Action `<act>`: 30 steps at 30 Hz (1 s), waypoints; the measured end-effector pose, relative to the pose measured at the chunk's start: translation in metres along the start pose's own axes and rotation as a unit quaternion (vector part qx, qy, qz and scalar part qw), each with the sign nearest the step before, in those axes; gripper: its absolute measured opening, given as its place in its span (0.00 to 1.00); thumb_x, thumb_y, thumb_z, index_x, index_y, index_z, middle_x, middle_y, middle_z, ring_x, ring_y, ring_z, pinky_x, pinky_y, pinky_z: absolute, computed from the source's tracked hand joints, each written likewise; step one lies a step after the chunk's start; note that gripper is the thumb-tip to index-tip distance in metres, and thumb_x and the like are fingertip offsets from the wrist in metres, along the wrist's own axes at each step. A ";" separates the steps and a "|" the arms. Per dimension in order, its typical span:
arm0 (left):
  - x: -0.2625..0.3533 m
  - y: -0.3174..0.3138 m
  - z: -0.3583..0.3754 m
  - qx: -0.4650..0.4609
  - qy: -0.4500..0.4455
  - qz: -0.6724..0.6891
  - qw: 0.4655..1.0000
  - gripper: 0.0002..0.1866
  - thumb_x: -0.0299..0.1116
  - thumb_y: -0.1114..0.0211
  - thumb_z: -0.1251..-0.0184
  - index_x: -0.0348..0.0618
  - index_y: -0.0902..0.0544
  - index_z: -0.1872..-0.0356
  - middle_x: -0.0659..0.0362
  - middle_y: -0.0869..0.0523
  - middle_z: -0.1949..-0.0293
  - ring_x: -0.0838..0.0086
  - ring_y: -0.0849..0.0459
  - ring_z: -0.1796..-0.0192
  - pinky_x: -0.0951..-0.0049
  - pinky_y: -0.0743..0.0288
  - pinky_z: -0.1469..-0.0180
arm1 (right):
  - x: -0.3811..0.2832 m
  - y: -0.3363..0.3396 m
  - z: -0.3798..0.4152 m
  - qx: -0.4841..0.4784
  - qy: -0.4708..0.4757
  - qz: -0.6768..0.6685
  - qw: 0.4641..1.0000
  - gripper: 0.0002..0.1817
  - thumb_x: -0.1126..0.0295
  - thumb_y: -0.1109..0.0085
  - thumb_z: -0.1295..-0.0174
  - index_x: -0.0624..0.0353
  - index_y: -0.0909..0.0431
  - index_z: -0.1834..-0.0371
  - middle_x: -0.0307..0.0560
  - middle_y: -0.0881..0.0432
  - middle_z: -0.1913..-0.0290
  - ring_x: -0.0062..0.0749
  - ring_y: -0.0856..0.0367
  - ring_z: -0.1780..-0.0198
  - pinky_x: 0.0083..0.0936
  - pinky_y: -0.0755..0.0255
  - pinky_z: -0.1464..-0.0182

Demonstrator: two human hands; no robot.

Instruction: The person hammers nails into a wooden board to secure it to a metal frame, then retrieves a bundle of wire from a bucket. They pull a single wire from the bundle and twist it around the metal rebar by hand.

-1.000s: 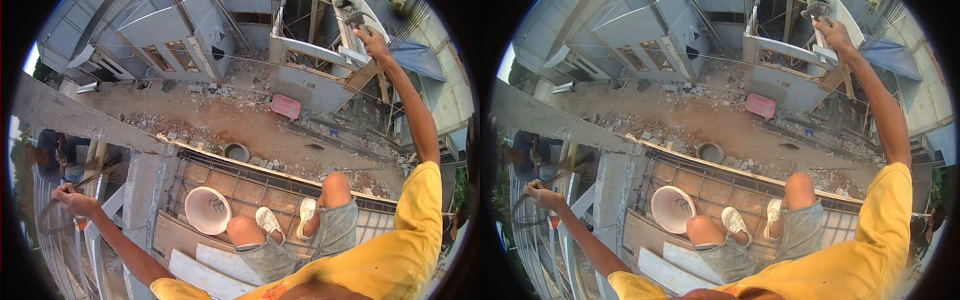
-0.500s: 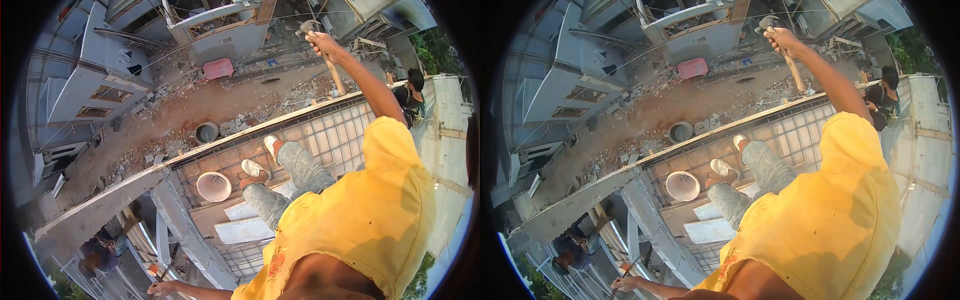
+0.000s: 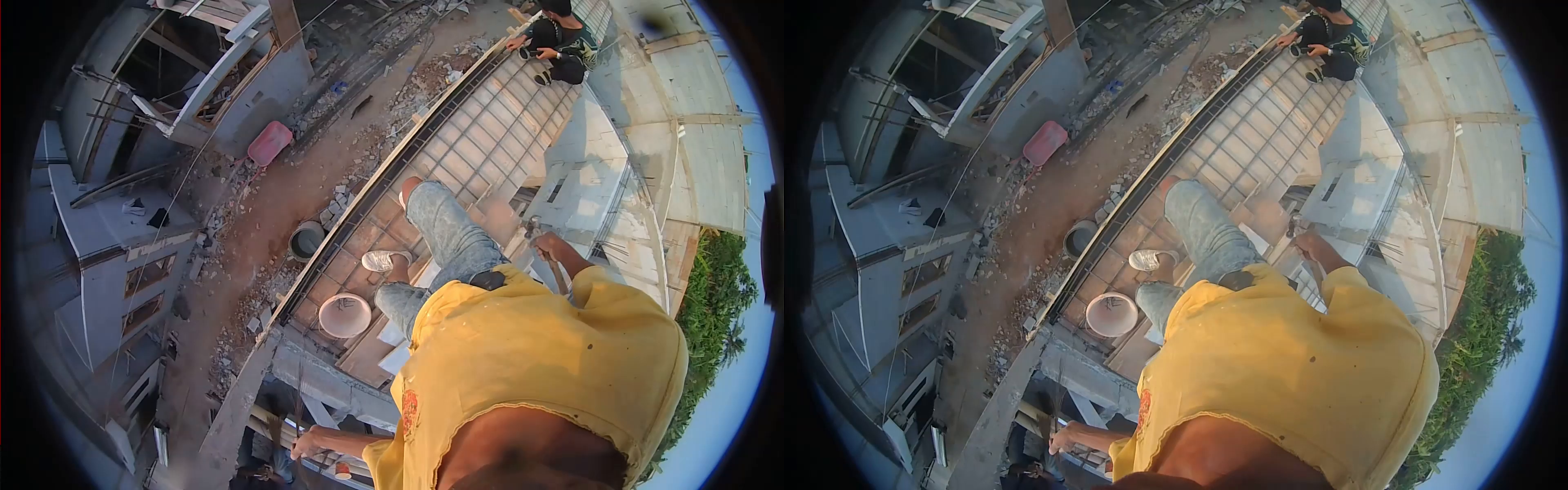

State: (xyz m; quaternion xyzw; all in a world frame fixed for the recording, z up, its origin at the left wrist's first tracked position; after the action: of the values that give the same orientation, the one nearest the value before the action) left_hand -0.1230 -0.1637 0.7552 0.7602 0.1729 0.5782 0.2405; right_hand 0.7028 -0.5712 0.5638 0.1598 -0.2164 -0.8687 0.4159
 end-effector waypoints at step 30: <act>0.177 -0.062 0.510 -0.194 0.049 0.152 0.968 0.26 0.56 0.53 0.20 0.44 0.20 0.66 0.57 0.19 0.69 0.69 0.25 0.69 0.66 0.29 0.66 | -0.179 0.213 -0.221 -0.040 0.194 -0.123 0.972 0.16 0.60 0.33 0.40 0.59 0.21 0.54 0.36 0.26 0.77 0.19 0.30 0.82 0.23 0.38 0.83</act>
State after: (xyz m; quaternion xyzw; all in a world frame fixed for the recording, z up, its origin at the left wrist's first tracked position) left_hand 0.4167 -0.1012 0.7512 0.6873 -0.0488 0.6669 0.2835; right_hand 1.0510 -0.6028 0.5008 0.3343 -0.0755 -0.8735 0.3458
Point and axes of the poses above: each hand's wrist, its own z-axis away from the middle knuckle, its own y-axis out of the back of the hand, x = y × z, the point moved 9 cm from there along -z, towards the middle knuckle
